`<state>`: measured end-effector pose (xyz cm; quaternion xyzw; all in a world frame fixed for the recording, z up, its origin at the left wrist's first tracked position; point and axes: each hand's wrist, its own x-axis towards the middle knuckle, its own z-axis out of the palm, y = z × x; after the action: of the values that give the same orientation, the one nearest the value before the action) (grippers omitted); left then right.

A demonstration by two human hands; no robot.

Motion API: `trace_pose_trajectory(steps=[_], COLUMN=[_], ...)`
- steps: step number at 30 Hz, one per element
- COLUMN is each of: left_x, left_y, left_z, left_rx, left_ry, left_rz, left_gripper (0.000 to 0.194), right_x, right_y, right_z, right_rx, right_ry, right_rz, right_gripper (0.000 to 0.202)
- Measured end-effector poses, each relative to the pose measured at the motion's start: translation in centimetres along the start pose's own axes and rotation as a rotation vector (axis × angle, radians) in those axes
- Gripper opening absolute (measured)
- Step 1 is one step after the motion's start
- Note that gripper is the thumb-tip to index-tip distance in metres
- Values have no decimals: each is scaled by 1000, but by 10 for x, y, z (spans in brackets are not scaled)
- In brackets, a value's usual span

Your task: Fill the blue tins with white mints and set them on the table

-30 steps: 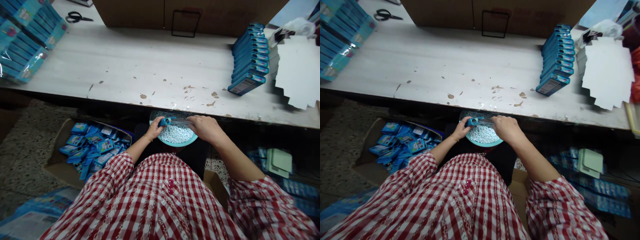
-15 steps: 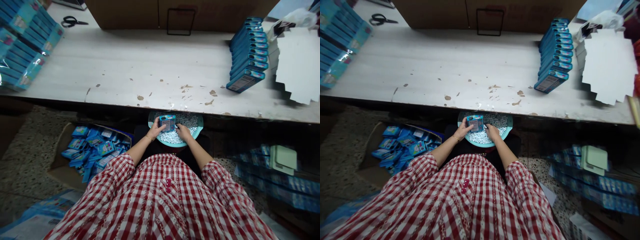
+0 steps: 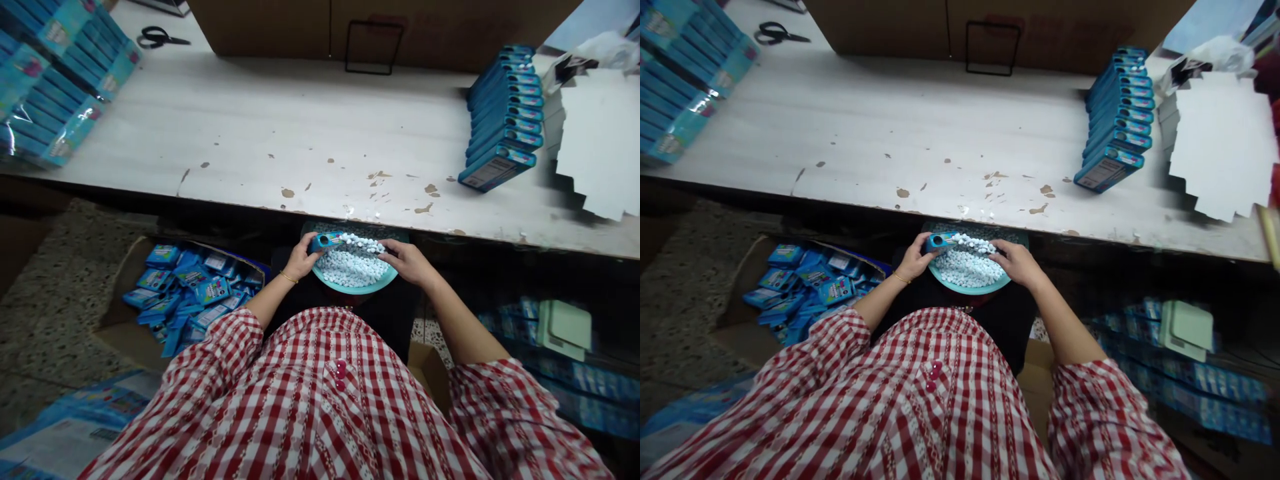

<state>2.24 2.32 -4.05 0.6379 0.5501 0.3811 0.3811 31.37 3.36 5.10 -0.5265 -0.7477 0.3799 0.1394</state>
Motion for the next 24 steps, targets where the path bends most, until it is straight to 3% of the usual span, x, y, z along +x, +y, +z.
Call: trace_pose_trajectory(steps=[6, 12, 17, 24], left_x=[4, 4, 4, 4], left_y=[16, 18, 18, 6], left_z=[18, 16, 13, 13], left_rx=[98, 135, 117, -114], left_ry=[-78, -98, -86, -51], left_rz=[93, 132, 116, 66], left_gripper=[42, 40, 39, 42], right_x=[12, 18, 11, -10], right_y=[-71, -110, -112, -74], right_z=[-25, -23, -25, -38], right_rx=[-489, -782, -832, -643], right_ry=[-171, -216, -199, -35], right_rz=[140, 116, 90, 54], right_gripper=[37, 35, 29, 30])
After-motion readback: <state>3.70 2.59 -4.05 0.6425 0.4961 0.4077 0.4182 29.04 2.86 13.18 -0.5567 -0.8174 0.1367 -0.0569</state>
